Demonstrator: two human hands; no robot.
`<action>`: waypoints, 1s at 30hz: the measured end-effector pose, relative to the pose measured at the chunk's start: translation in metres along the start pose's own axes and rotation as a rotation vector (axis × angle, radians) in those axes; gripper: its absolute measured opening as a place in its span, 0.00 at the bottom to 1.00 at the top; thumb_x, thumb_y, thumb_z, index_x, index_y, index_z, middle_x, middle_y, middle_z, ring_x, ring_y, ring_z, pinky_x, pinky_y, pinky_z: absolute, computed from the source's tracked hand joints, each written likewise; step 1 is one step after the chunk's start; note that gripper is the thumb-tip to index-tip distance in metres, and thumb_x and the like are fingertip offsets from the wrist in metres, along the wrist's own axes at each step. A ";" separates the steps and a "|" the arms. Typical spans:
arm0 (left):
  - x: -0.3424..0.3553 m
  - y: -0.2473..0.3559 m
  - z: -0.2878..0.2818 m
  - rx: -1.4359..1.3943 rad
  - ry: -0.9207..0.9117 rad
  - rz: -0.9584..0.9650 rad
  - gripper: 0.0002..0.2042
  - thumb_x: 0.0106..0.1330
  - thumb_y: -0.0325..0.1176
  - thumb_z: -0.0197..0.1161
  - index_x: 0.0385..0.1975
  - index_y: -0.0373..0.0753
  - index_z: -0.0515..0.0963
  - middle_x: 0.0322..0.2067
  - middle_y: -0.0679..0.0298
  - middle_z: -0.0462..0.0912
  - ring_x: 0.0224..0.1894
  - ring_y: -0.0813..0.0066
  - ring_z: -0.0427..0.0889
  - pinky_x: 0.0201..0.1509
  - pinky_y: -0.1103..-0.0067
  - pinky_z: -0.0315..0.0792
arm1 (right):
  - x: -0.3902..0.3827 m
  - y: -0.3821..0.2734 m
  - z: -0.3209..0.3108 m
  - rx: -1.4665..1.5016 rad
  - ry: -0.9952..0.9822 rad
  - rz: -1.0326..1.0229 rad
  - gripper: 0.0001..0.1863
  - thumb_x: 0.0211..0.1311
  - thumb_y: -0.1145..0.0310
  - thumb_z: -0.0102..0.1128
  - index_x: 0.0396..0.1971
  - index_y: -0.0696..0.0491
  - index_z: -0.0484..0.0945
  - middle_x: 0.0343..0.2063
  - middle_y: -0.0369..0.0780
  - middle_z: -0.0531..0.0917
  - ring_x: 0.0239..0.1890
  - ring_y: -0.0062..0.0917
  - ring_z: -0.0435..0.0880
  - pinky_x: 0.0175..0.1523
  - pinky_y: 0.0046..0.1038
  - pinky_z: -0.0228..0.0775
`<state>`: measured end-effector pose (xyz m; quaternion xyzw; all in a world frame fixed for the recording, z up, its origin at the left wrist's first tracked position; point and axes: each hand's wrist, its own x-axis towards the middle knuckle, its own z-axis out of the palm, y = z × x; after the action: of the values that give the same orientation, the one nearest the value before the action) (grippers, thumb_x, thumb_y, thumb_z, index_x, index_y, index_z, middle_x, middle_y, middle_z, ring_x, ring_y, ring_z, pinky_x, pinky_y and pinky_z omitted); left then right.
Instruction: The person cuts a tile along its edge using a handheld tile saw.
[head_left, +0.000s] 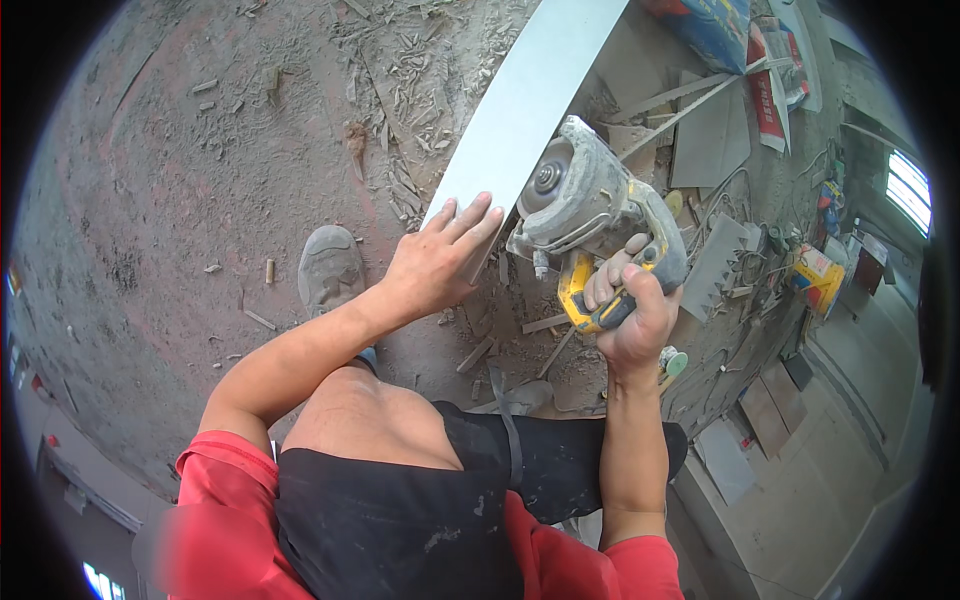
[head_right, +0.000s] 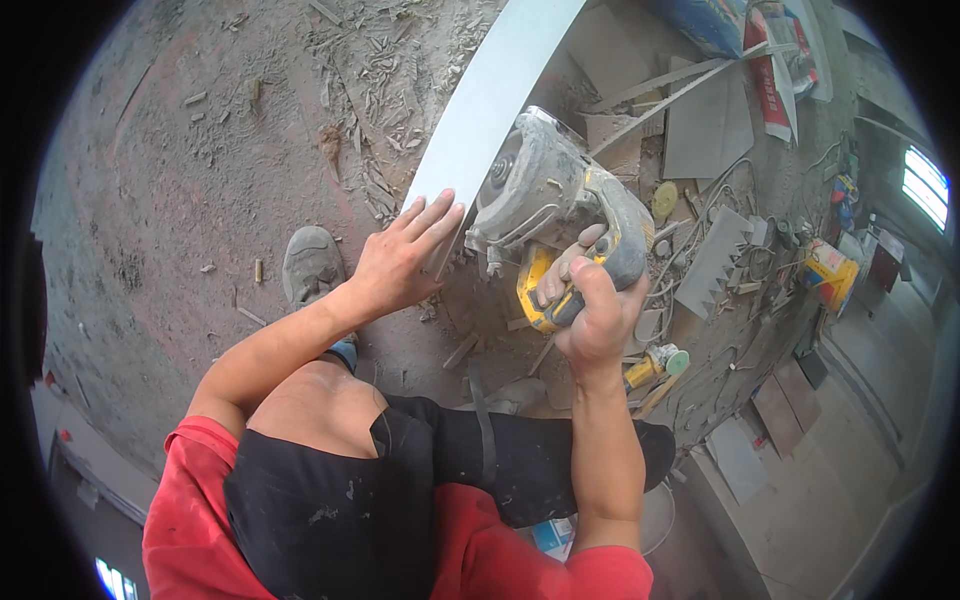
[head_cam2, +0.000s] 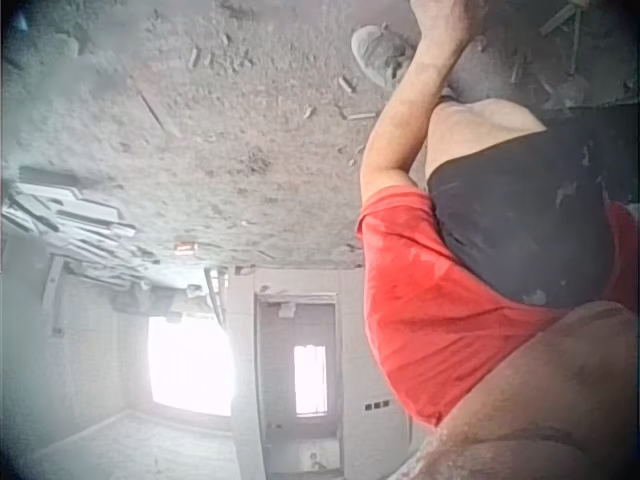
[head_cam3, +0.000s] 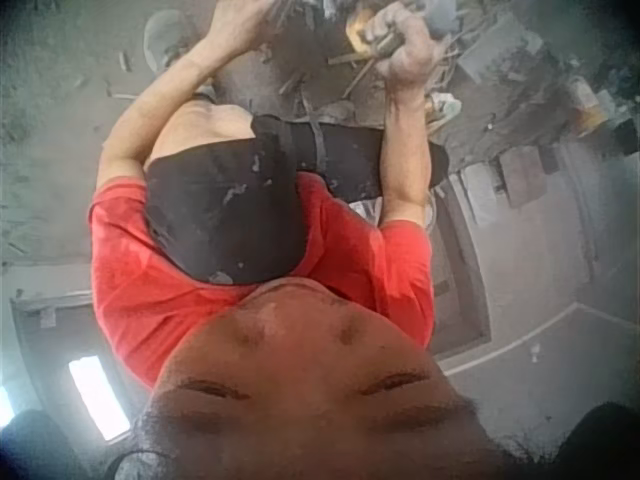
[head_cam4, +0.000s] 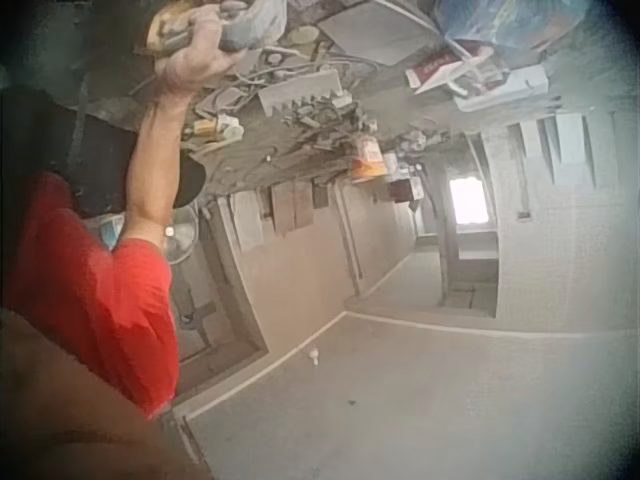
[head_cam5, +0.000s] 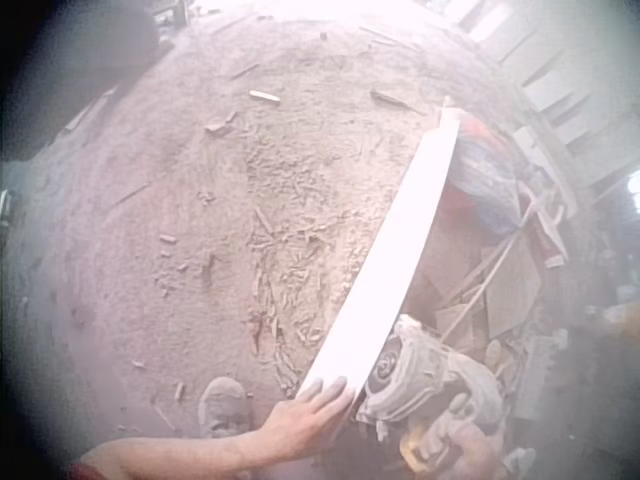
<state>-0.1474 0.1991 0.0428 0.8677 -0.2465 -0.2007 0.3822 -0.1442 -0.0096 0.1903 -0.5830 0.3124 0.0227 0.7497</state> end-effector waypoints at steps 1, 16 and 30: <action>0.000 0.000 -0.001 -0.003 -0.001 0.001 0.51 0.41 0.32 0.79 0.72 0.49 0.61 0.73 0.60 0.62 0.67 0.48 0.71 0.58 0.62 0.81 | 0.000 0.000 0.000 0.000 0.000 0.000 0.16 0.58 0.75 0.53 0.47 0.59 0.72 0.22 0.41 0.75 0.21 0.26 0.74 0.29 0.32 0.71; -0.001 -0.001 -0.001 -0.034 0.005 -0.001 0.51 0.41 0.31 0.78 0.72 0.48 0.61 0.73 0.60 0.62 0.67 0.48 0.71 0.59 0.63 0.80 | -0.004 0.004 0.004 0.004 0.010 0.010 0.16 0.58 0.76 0.53 0.48 0.60 0.72 0.23 0.41 0.75 0.21 0.26 0.75 0.28 0.32 0.71; 0.001 0.000 0.003 -0.003 0.024 0.004 0.49 0.42 0.31 0.78 0.72 0.48 0.62 0.72 0.61 0.63 0.66 0.49 0.72 0.58 0.63 0.81 | -0.009 0.006 0.001 -0.005 0.012 0.021 0.17 0.59 0.76 0.54 0.49 0.60 0.71 0.24 0.41 0.75 0.21 0.27 0.75 0.29 0.32 0.71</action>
<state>-0.1483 0.1968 0.0411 0.8690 -0.2432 -0.1900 0.3867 -0.1532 -0.0035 0.1902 -0.5814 0.3231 0.0278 0.7462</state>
